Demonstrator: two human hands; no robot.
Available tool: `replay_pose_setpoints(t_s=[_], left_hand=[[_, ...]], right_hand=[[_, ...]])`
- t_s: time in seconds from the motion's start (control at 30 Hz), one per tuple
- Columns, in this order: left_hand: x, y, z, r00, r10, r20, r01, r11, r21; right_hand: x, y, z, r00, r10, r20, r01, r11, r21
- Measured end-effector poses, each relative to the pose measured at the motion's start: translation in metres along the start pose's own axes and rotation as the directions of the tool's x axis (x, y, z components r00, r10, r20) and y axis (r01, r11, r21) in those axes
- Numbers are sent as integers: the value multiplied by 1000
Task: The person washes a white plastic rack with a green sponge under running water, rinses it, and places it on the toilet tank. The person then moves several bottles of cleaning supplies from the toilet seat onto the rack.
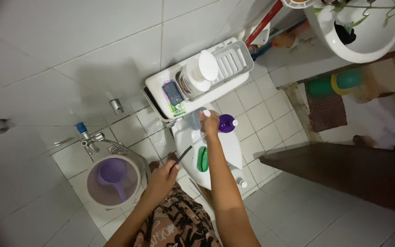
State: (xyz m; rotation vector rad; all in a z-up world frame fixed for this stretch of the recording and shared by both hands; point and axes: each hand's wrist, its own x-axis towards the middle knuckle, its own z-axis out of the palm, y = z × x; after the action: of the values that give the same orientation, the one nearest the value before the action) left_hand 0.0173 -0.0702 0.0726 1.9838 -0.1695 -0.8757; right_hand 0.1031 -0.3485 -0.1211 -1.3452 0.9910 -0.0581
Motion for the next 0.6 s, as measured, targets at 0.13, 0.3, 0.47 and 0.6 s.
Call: replay_pose_setpoints(t_s=[0.13, 0.3, 0.47, 0.6], left_hand=[[7, -14, 9, 991, 113, -76, -107, 992, 68], [9, -32, 10, 986, 123, -115, -110, 987, 116], [5, -47, -1, 989, -137, -52, 139, 990, 34], [-2, -58, -14, 989, -58, -139, 55, 998, -28]], right_hand=[[8, 13, 3, 961, -264, -81, 247, 952, -180], [-1, 10, 7, 947, -317, -56, 296, 925, -240], [-10, -14, -4, 999, 24, 32, -20, 992, -128], [-16, -24, -20, 989, 28, 148, 1, 980, -198]])
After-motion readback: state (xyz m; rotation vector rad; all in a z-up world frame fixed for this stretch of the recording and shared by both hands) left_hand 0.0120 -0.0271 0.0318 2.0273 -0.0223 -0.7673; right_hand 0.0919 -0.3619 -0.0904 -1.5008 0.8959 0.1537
